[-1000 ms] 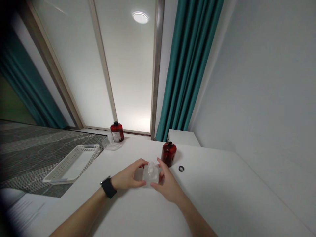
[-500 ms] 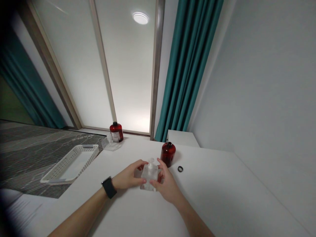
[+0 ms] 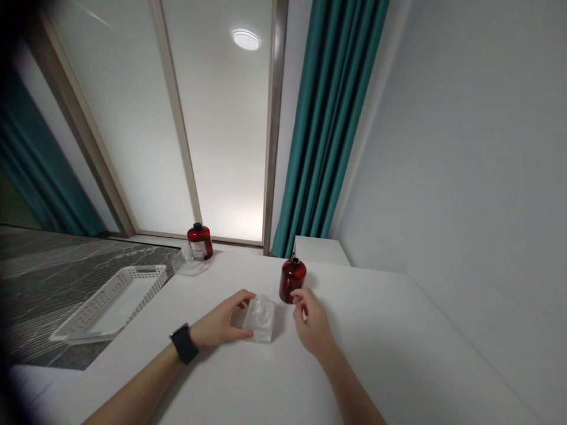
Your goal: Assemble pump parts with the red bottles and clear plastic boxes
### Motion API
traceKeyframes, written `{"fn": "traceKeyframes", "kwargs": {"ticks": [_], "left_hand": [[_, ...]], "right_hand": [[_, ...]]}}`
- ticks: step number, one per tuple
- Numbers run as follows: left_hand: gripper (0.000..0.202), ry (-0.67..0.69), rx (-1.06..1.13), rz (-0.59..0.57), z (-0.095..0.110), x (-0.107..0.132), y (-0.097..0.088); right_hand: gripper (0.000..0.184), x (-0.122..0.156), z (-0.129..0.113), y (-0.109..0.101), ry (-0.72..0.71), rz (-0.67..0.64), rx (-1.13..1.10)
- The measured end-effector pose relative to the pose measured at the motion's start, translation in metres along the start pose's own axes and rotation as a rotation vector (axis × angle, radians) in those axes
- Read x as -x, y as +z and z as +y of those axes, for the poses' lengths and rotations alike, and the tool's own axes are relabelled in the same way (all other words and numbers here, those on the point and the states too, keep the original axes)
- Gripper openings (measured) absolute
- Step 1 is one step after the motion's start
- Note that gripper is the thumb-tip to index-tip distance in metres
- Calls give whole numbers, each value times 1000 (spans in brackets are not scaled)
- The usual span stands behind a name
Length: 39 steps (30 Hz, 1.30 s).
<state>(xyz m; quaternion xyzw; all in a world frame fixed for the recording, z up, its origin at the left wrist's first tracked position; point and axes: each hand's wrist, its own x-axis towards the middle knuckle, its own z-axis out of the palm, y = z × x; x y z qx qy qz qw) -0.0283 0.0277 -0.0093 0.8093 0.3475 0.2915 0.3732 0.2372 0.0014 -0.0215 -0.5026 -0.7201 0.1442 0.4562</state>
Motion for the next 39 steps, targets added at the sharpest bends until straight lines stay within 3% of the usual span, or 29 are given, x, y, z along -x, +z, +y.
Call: {"fn": "traceKeyframes", "kwargs": {"ticks": [5, 12, 18, 22, 26, 31, 34, 39], "left_hand": [[62, -18, -8, -12, -2, -1, 0], [64, -29, -4, -23, 0, -1, -1], [83, 41, 105, -71, -4, 3, -7], [71, 70, 201, 9, -4, 3, -9], [58, -34, 279, 164, -5, -3, -10], [38, -115, 190, 324, 3, -19, -17], [33, -63, 83, 295, 16, -38, -26], [39, 33, -108, 88, 23, -81, -34]], "right_hand": [[27, -13, 36, -12, 87, 109, 95], [43, -9, 63, -16, 96, 24, 232], [54, -4, 75, -10, 115, -43, 283], [57, -3, 79, -6, 103, -62, 273], [54, -4, 78, -5, 72, -55, 222], [47, -12, 67, -9, 30, -4, 125], [44, -15, 60, -11, 18, 34, 75], [46, -15, 56, -7, 45, 84, 18]]}}
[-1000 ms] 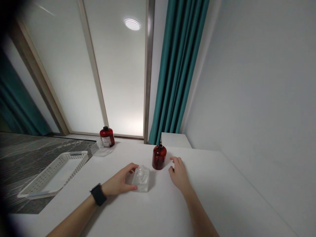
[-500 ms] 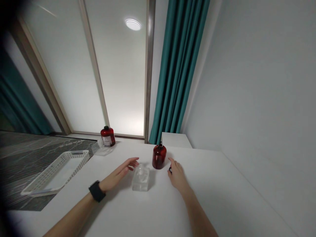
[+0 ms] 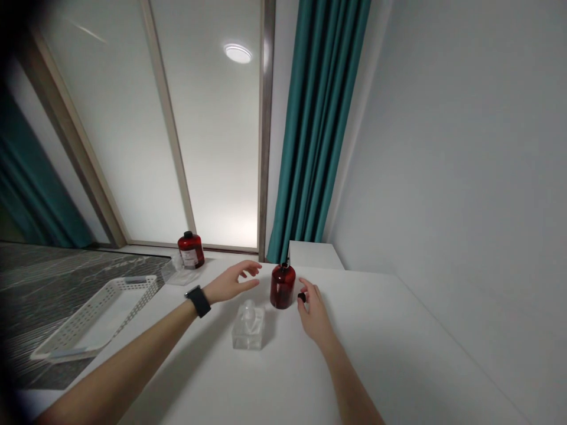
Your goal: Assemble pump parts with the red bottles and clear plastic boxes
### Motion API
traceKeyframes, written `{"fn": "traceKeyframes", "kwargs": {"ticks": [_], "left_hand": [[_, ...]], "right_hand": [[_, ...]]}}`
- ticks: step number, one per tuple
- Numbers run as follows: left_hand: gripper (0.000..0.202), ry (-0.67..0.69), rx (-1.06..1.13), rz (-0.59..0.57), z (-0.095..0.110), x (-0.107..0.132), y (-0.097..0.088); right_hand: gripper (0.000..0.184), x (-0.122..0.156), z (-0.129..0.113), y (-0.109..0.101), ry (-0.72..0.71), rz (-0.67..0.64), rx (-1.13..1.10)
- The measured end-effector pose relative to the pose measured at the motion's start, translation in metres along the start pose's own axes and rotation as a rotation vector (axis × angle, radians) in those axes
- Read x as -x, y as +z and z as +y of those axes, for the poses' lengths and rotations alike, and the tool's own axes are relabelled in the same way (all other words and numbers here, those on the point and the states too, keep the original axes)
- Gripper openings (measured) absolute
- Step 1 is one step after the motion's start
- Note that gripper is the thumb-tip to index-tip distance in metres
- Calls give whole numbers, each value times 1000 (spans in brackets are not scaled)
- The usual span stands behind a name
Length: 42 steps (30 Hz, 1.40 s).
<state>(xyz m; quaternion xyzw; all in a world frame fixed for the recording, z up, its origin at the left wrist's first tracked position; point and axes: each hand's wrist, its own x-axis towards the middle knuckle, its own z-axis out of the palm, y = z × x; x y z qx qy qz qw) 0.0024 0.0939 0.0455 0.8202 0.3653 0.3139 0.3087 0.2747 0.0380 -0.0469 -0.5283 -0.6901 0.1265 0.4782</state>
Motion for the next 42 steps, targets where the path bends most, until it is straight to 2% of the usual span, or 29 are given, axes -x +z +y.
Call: {"fn": "traceKeyframes", "kwargs": {"ticks": [6, 9, 12, 16, 21, 24, 28, 32, 35, 42], "left_hand": [[69, 38, 27, -151, -6, -43, 17], [71, 66, 57, -195, -4, -53, 27], [70, 78, 81, -172, -6, -56, 33], [66, 52, 100, -78, -13, -50, 28], [65, -3, 86, 96, -22, -30, 17], [66, -29, 82, 145, -26, -19, 16], [60, -51, 117, 141, -30, -12, 19], [61, -39, 161, 121, -35, -10, 20], [62, -27, 174, 128, -38, -9, 21], [62, 3, 184, 129, -40, -10, 23]], "right_hand": [[55, 2, -3, 3, 20, -4, -47], [57, 1, -9, 1, 12, -15, -69], [58, 1, -14, 1, 2, -26, -91], [51, 1, -16, 3, -4, -8, -123], [32, -1, -12, 8, 35, 117, -167], [21, -5, -13, 16, 69, 184, -211], [22, -16, -25, 25, 103, 244, -277], [27, -37, -47, 26, 71, 231, -320], [22, -55, -61, 28, 37, 223, -346], [16, -81, -73, 48, 28, 232, -426]]}}
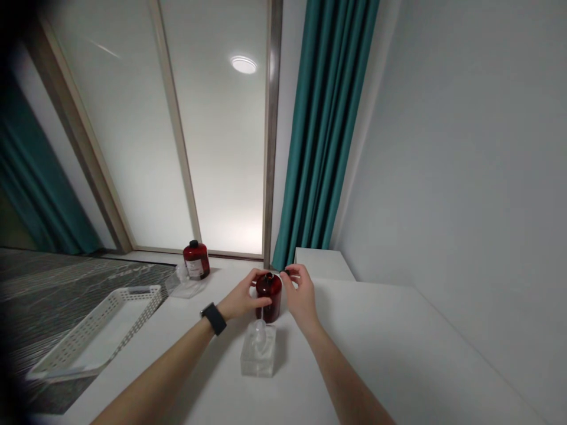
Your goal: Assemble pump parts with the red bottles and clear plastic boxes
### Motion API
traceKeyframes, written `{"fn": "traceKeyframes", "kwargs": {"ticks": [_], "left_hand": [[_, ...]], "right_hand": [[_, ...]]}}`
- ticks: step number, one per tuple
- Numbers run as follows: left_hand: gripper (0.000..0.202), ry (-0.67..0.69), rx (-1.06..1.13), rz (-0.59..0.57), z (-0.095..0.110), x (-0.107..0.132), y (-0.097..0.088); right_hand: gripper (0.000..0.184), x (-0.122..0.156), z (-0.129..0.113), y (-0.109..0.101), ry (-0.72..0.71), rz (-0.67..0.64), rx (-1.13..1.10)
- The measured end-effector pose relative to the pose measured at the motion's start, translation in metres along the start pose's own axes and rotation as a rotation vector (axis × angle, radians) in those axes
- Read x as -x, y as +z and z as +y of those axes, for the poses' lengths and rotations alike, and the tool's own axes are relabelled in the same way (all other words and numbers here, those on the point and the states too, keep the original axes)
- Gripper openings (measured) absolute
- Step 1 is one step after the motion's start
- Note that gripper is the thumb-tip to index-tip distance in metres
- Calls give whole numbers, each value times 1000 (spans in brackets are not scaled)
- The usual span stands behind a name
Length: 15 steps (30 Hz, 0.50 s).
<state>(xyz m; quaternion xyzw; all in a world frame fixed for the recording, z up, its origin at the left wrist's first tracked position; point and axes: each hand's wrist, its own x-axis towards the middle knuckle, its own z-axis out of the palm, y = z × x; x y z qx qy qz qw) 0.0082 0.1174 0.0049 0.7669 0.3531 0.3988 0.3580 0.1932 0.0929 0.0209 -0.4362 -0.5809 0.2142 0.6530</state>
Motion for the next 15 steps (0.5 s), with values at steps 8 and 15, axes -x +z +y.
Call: {"fn": "traceKeyframes", "kwargs": {"ticks": [8, 15], "left_hand": [[60, -15, 15, -13, 5, -2, -1], [74, 20, -5, -101, 6, -7, -16]], "right_hand": [[9, -6, 2, 17, -30, -59, -5], [2, -4, 2, 13, -101, -137, 73]]}}
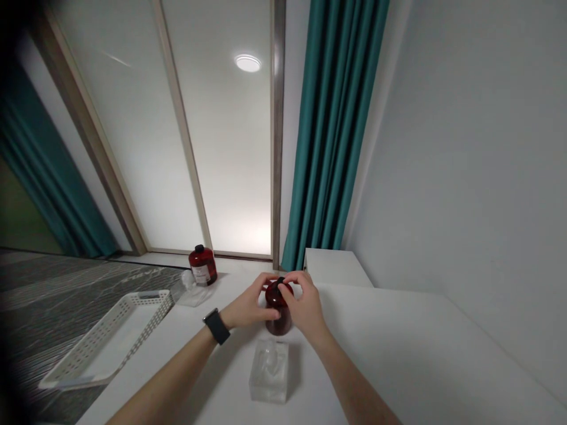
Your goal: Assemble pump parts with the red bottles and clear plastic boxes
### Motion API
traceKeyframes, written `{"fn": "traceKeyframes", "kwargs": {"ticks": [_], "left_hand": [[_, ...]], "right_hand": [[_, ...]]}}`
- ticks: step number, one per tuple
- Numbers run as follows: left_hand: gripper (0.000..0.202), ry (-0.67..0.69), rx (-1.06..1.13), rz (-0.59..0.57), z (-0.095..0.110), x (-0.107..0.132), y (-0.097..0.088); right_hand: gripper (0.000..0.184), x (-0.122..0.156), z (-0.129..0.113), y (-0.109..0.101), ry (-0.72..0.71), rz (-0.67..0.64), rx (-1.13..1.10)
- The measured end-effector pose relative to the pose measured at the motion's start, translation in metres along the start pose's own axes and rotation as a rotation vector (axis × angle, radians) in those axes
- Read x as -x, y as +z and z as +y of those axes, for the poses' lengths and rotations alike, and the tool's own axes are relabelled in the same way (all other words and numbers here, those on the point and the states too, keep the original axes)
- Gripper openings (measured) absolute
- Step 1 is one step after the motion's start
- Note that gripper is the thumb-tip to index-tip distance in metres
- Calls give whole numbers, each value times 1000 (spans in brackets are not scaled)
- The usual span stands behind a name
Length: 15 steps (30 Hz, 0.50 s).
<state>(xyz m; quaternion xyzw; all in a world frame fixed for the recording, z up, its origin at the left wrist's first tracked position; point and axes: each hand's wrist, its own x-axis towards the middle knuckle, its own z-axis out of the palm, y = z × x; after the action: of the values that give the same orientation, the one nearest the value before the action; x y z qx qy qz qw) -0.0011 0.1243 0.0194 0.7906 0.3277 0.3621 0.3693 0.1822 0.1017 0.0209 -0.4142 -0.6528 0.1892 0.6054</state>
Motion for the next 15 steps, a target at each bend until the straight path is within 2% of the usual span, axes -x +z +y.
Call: {"fn": "traceKeyframes", "kwargs": {"ticks": [2, 5, 6, 15], "left_hand": [[75, 13, 1, -39, 3, -3, -10], [51, 44, -73, -125, 9, -10, -24], [50, 48, -93, -146, 10, -11, -26], [45, 43, -135, -191, 13, -8, -25]], "right_hand": [[5, -2, -2, -4, -31, -44, 26], [11, -5, -5, -8, -82, -119, 54], [12, -6, -5, -9, -95, -137, 61], [13, -9, -15, -11, -113, -208, 142]]}}
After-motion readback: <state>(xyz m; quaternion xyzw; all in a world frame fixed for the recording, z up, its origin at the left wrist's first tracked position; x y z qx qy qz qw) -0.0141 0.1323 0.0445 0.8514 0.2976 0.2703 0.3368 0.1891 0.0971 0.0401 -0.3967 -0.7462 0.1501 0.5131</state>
